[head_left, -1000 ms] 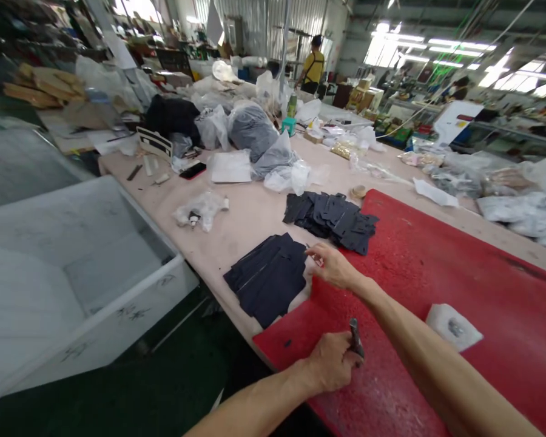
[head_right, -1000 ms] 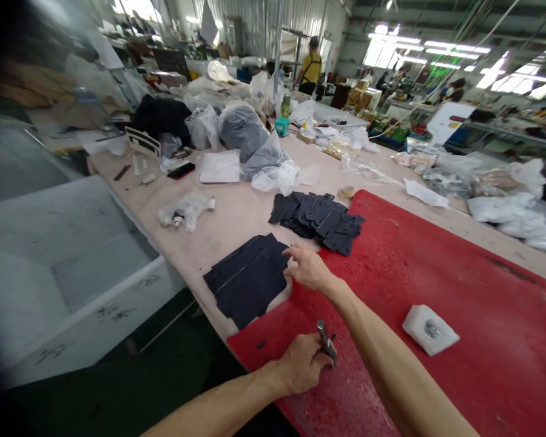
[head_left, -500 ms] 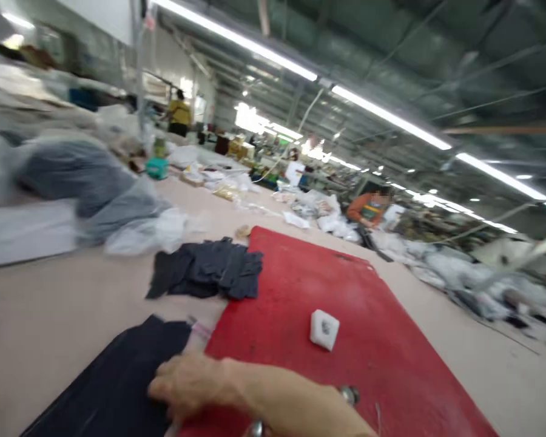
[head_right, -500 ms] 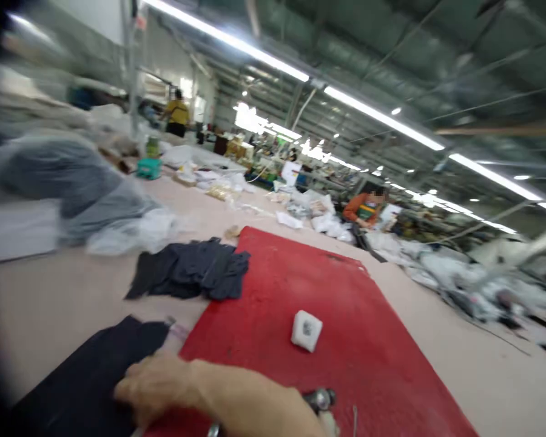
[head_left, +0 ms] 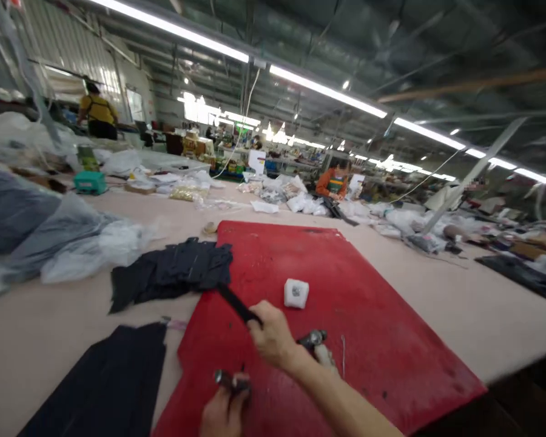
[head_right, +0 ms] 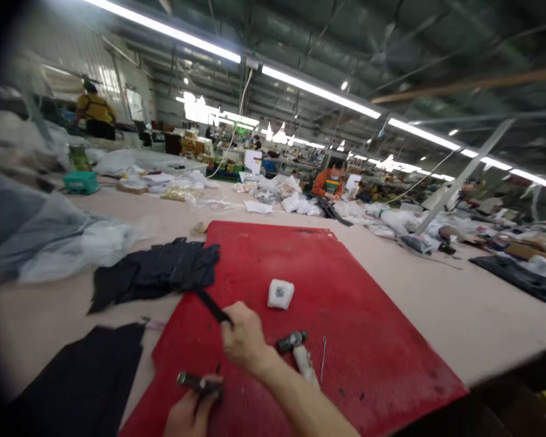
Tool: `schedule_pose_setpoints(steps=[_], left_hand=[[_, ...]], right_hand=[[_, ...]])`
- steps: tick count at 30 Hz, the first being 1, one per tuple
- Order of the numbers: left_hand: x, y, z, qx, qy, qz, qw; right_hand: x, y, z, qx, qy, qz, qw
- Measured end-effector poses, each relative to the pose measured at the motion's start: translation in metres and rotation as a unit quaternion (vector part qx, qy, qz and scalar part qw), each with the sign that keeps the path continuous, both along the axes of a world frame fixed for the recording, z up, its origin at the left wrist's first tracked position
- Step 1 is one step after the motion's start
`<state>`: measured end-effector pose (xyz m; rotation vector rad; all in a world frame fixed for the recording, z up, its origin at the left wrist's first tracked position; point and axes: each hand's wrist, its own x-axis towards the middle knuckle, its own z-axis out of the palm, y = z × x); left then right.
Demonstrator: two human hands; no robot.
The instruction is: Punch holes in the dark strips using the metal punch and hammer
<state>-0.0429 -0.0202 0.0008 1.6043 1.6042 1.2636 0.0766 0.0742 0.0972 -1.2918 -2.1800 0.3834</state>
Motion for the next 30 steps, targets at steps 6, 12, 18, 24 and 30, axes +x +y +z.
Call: schedule_pose_setpoints(steps=[6, 12, 18, 24, 30], left_hand=[[0.007, -0.017, -0.007, -0.052, -0.050, 0.039, 0.997], [0.013, -0.018, -0.004, -0.044, -0.036, 0.039, 0.998], [0.015, -0.020, 0.000, -0.046, -0.033, 0.038, 0.998], [0.017, -0.019, 0.004, -0.052, -0.037, 0.043, 0.997], [0.014, -0.010, -0.002, -0.051, -0.044, 0.042, 0.997]], right_hand=[[0.090, -0.098, -0.051, -0.040, -0.141, -0.115, 0.982], [0.060, -0.159, -0.069, -0.074, -0.190, -0.076, 0.976], [0.071, -0.139, -0.059, -0.068, -0.137, -0.086, 0.984], [0.095, -0.125, -0.080, -0.060, -0.158, -0.038, 0.985], [0.064, -0.164, -0.097, -0.049, -0.163, -0.090, 0.981]])
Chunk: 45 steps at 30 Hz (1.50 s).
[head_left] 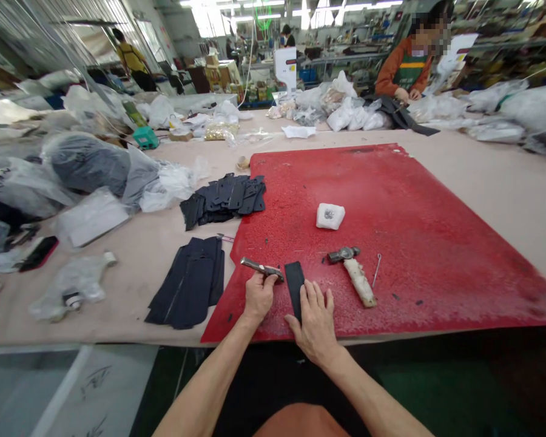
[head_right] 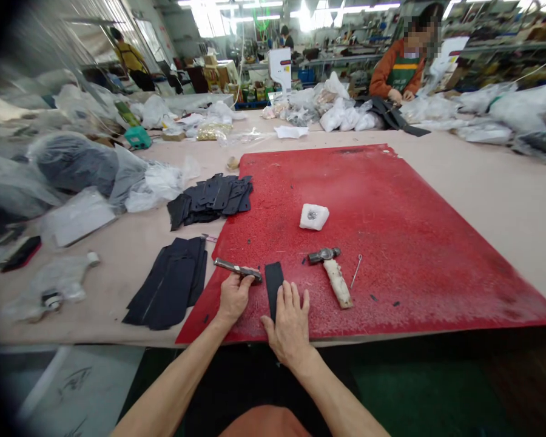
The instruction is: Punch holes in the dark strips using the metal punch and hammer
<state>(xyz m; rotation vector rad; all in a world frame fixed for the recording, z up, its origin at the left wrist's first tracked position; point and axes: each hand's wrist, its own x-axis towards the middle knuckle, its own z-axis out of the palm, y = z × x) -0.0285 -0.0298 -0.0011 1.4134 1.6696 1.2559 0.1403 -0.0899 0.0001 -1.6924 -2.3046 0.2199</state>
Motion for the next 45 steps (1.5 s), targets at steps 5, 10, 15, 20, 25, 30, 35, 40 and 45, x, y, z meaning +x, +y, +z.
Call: schedule_pose_setpoints(steps=[5, 10, 15, 20, 25, 30, 35, 40, 45], left_hand=[[0.005, 0.018, 0.000, 0.014, 0.001, -0.032, 0.999], [0.011, 0.029, 0.000, 0.028, -0.011, -0.083, 0.996], [0.011, 0.028, -0.005, 0.031, -0.016, -0.106, 0.994], [0.013, 0.029, -0.004, 0.029, -0.016, -0.122, 0.992], [0.014, 0.030, -0.001, 0.027, -0.005, -0.131, 0.991], [0.015, 0.030, -0.003, 0.034, 0.011, -0.130, 0.991], [0.016, 0.030, 0.000, 0.032, 0.043, -0.137, 0.989], [0.020, 0.031, 0.001, 0.045, 0.103, -0.136, 0.984], [0.025, 0.031, -0.006, 0.065, 0.191, -0.138, 0.970]], right_hand=[[-0.010, -0.009, 0.005, 0.005, 0.020, -0.011, 1.000], [0.010, 0.011, 0.013, -0.018, 0.042, 0.047, 0.998], [0.023, 0.025, 0.012, -0.022, 0.039, 0.112, 0.993], [0.021, 0.024, 0.011, -0.022, 0.045, 0.105, 0.993], [0.020, 0.024, 0.013, -0.036, 0.051, 0.104, 0.993], [0.021, 0.025, 0.011, -0.041, 0.058, 0.098, 0.993], [0.021, 0.025, 0.011, -0.046, 0.063, 0.098, 0.992], [0.022, 0.026, 0.012, -0.049, 0.074, 0.095, 0.991], [0.023, 0.026, 0.015, -0.054, 0.076, 0.094, 0.991]])
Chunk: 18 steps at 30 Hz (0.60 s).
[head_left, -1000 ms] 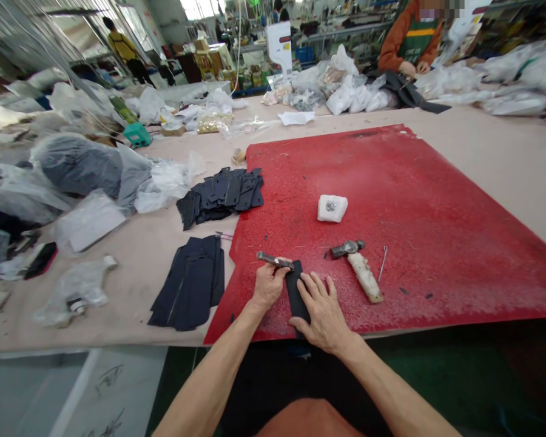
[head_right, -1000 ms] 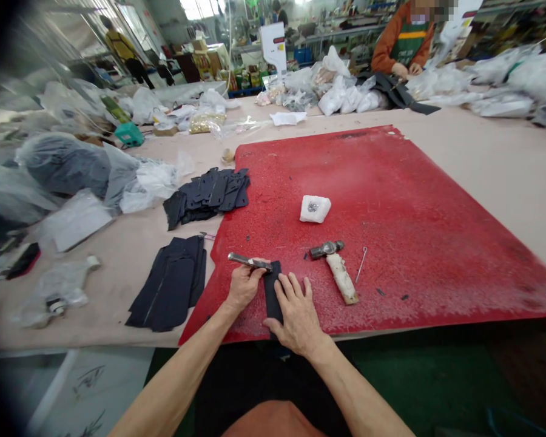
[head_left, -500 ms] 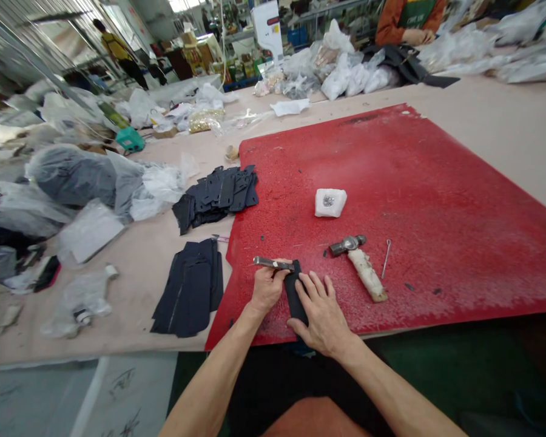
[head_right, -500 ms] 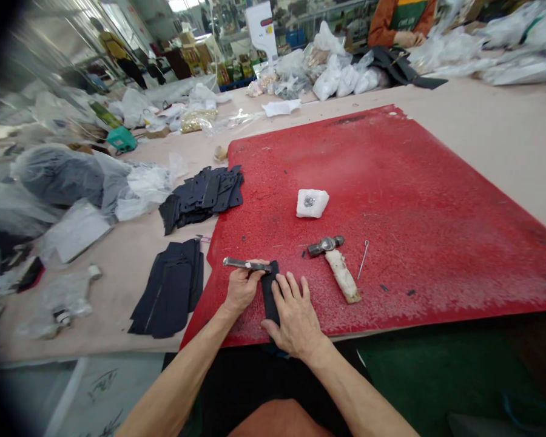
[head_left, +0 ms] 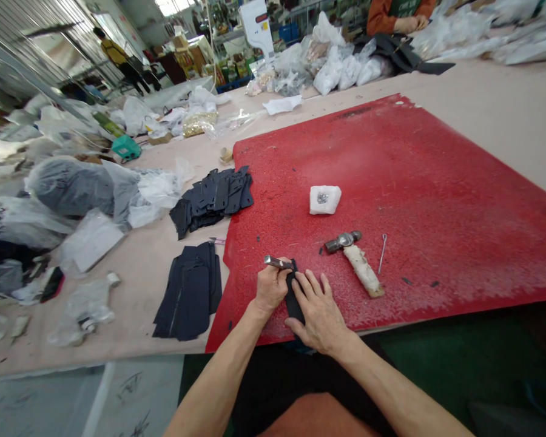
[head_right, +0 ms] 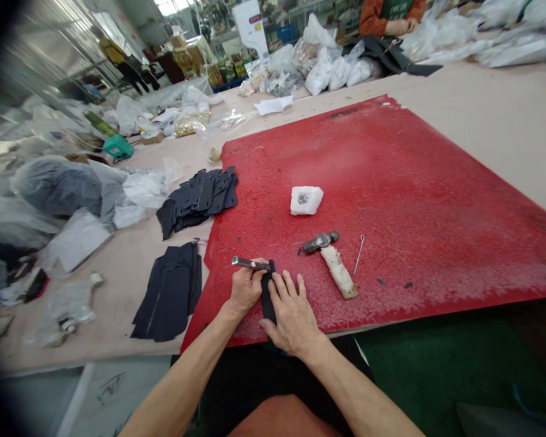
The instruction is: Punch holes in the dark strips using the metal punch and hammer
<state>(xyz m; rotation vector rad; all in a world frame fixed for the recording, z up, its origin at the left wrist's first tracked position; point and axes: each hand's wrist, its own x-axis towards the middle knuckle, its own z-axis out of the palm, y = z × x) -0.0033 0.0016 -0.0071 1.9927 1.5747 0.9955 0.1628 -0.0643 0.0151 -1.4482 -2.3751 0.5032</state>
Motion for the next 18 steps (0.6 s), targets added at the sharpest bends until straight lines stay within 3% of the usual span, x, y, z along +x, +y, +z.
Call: schedule_pose_setpoints(steps=[8, 11, 14, 18], left_hand=[[0.002, 0.000, -0.008, 0.023, 0.036, 0.010, 0.999], [0.003, 0.001, -0.007, 0.023, 0.042, 0.010, 0.999], [0.005, 0.001, -0.005, 0.012, 0.023, 0.011, 1.000], [0.006, 0.000, -0.004, -0.002, 0.006, 0.011, 1.000]], right_hand=[[-0.007, -0.007, -0.004, 0.015, 0.007, -0.011, 1.000], [0.003, -0.001, 0.003, 0.019, 0.040, -0.010, 0.999], [0.031, 0.013, 0.019, 0.061, 0.040, -0.100, 0.992], [0.077, 0.035, 0.030, 0.047, -0.082, -0.241, 0.966]])
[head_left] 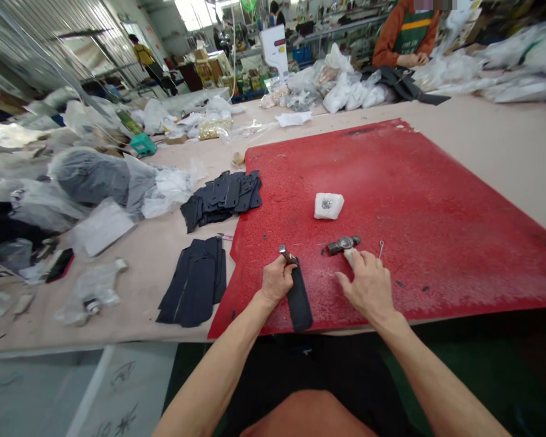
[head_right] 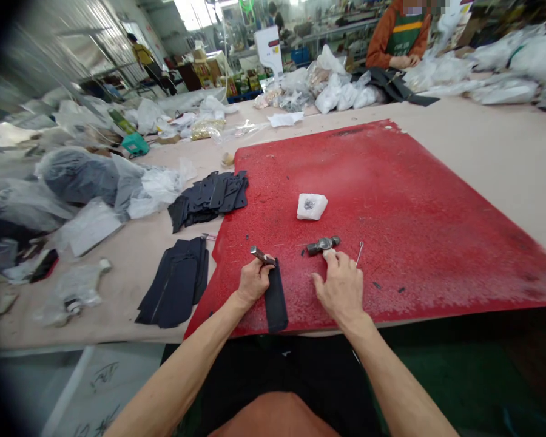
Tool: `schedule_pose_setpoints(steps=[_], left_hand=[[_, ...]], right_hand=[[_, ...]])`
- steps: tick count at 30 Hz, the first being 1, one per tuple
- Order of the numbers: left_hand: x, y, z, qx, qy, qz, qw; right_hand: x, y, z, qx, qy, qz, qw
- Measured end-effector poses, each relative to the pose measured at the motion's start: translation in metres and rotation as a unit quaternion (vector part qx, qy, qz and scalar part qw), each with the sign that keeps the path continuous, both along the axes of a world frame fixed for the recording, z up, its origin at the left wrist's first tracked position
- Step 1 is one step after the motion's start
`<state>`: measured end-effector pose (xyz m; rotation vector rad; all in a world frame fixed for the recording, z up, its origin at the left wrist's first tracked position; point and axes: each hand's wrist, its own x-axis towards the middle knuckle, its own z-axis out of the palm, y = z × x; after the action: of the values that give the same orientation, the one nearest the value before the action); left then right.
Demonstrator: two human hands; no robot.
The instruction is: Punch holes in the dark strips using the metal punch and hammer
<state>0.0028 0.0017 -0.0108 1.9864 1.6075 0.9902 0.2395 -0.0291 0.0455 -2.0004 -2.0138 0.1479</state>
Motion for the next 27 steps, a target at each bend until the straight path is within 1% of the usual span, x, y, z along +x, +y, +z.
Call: schedule_pose_setpoints(steps=[2, 3, 4, 5, 6, 7, 8, 9, 11, 13, 14, 15, 16, 17, 18, 20, 21, 22, 23, 24, 25, 27], left_hand=[[0.000, 0.000, 0.002, -0.003, 0.000, -0.001, 1.000], [0.001, 0.000, 0.003, -0.005, 0.000, -0.001, 1.000], [0.001, 0.000, 0.004, -0.006, 0.001, -0.002, 1.000], [0.001, 0.000, 0.006, -0.007, 0.003, -0.003, 1.000], [0.002, 0.000, 0.009, -0.008, 0.006, -0.004, 1.000], [0.002, -0.001, 0.011, -0.008, 0.010, -0.005, 1.000], [0.002, -0.001, 0.013, -0.009, 0.016, -0.006, 1.000], [0.003, -0.001, 0.015, -0.009, 0.022, -0.006, 1.000], [0.002, -0.002, 0.018, -0.009, 0.034, -0.004, 0.999], [0.002, -0.003, 0.019, -0.006, 0.039, -0.004, 0.999], [0.001, -0.003, 0.019, -0.004, 0.038, -0.005, 0.999], [0.001, -0.003, 0.019, -0.002, 0.036, -0.006, 0.999], [0.001, -0.003, 0.018, 0.000, 0.034, -0.007, 0.999], [0.001, -0.003, 0.017, 0.000, 0.033, -0.007, 0.999], [0.001, -0.002, 0.017, -0.001, 0.032, -0.007, 0.999], [0.000, -0.002, 0.016, -0.005, 0.033, -0.007, 0.999], [0.000, -0.001, 0.015, -0.007, 0.034, -0.007, 0.999], [0.001, -0.001, 0.015, -0.008, 0.035, -0.008, 0.999], [0.001, -0.001, 0.015, -0.010, 0.037, -0.010, 0.999], [0.001, -0.001, 0.015, -0.010, 0.040, -0.012, 0.999], [0.001, -0.001, 0.015, -0.010, 0.043, -0.012, 0.999], [0.001, -0.001, 0.015, -0.007, 0.047, -0.012, 0.999]], right_hand=[[0.016, 0.008, -0.002, -0.055, -0.023, -0.022, 0.998], [0.022, 0.011, -0.004, -0.080, -0.003, -0.031, 0.996], [0.026, 0.013, -0.006, -0.111, 0.054, -0.050, 0.991], [0.028, 0.015, -0.008, -0.147, 0.138, -0.076, 0.976], [0.029, 0.016, -0.009, -0.185, 0.232, -0.101, 0.950], [0.029, 0.017, -0.010, -0.220, 0.316, -0.120, 0.915], [0.028, 0.017, -0.010, -0.248, 0.378, -0.127, 0.883], [0.026, 0.017, -0.010, -0.266, 0.425, -0.124, 0.856], [0.022, 0.015, -0.006, -0.275, 0.504, -0.116, 0.810], [0.016, 0.013, 0.004, -0.276, 0.591, -0.144, 0.744], [0.013, 0.012, 0.013, -0.273, 0.619, -0.158, 0.720], [0.010, 0.012, 0.025, -0.263, 0.628, -0.159, 0.715], [0.006, 0.011, 0.041, -0.245, 0.617, -0.142, 0.734], [0.002, 0.009, 0.060, -0.216, 0.596, -0.107, 0.766], [-0.003, 0.008, 0.080, -0.172, 0.567, -0.056, 0.803], [-0.014, 0.004, 0.120, -0.055, 0.484, 0.038, 0.872], [-0.019, 0.003, 0.136, 0.015, 0.437, 0.071, 0.897], [-0.024, 0.002, 0.148, 0.078, 0.388, 0.103, 0.912], [-0.028, 0.002, 0.156, 0.120, 0.334, 0.141, 0.924], [-0.031, 0.002, 0.159, 0.141, 0.275, 0.180, 0.934], [-0.033, 0.003, 0.159, 0.136, 0.213, 0.221, 0.942], [-0.033, 0.005, 0.158, 0.080, 0.103, 0.289, 0.948]])
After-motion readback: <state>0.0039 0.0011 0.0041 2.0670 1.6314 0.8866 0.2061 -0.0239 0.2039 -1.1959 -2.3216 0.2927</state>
